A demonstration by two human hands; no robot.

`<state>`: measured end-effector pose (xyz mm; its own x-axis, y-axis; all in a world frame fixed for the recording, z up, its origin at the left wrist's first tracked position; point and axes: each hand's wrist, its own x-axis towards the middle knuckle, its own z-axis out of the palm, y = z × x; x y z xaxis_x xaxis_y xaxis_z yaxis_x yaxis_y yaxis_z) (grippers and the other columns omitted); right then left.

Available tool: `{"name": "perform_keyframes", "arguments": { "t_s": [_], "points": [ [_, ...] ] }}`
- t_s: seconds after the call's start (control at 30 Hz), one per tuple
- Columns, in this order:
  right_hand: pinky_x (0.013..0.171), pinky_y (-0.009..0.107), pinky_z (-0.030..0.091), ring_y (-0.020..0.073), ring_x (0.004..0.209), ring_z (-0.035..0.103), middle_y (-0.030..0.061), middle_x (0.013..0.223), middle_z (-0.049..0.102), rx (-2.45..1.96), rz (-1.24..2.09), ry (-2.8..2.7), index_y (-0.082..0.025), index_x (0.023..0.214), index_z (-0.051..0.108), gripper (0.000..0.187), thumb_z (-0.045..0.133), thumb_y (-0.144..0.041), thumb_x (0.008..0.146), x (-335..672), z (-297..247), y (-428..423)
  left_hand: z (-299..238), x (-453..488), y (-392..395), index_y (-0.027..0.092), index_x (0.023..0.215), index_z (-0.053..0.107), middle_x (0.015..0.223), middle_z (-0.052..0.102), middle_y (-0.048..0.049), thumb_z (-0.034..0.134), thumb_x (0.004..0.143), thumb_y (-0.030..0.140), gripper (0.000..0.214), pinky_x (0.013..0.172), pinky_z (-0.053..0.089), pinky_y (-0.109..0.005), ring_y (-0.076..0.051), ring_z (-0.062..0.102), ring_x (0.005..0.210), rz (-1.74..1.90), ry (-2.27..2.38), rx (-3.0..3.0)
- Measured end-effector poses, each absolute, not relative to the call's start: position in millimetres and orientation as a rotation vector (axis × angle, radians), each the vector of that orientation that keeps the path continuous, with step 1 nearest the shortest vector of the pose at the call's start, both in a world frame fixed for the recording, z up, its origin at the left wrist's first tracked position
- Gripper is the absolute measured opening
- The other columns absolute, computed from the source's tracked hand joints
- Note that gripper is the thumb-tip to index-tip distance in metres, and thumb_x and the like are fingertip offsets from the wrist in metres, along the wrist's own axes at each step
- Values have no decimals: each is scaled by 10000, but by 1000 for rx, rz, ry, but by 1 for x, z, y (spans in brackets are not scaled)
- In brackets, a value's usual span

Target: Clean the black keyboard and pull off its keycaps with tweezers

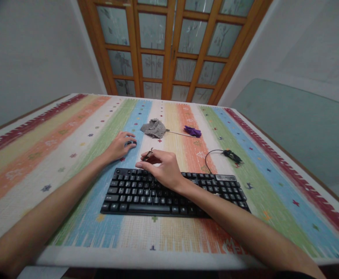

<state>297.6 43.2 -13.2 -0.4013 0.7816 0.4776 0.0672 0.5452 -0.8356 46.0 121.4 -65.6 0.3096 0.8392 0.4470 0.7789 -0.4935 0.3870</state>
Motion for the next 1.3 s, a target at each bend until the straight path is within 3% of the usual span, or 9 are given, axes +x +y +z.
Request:
{"name": "perform_keyframes", "arguments": {
  "t_s": [0.2,0.47,0.83,1.03,1.17,1.3],
  "points": [
    [709,289,633,168,730,743,75,897,774,-658,973,-1836,-174,739,697,356,807,-504,817,291,-19,45,-69,45,124,188,1010,733,1157,665,-98,627,903,213,153,1056,417,-484,-292,554,1153,909,1514,2493],
    [668,294,632,174,698,736,64,851,775,-742,905,-1834,-179,853,749,334,802,-507,819,283,-23,45,-69,45,122,168,1056,714,1153,672,-116,642,905,208,172,1055,411,-487,-302,554,1153,887,1485,2514],
    [665,285,646,168,688,739,54,867,778,-713,859,-1855,-188,842,750,305,807,-486,821,275,-21,39,-62,43,119,178,1062,708,1174,677,-114,670,883,244,195,1072,402,-495,-305,553,1173,932,1482,2466],
    [633,263,624,155,653,722,42,809,767,-696,836,-1857,-183,836,743,314,803,-491,823,271,-22,39,-36,45,104,207,1002,718,1092,719,-81,580,931,253,162,1059,422,-476,-268,599,1117,1128,1444,2438],
    [613,265,608,167,652,728,49,790,763,-765,891,-1806,-177,828,744,346,813,-515,803,272,-25,42,-24,50,83,210,964,730,1028,749,-66,547,917,235,191,991,472,-425,-246,649,1023,1194,1392,2394],
    [630,277,613,177,674,736,56,814,768,-770,912,-1791,-183,839,744,354,817,-527,792,275,-27,41,-16,55,56,207,948,749,937,760,-43,598,841,235,188,761,520,-321,-198,675,815,930,1180,2358]
  ]
}}
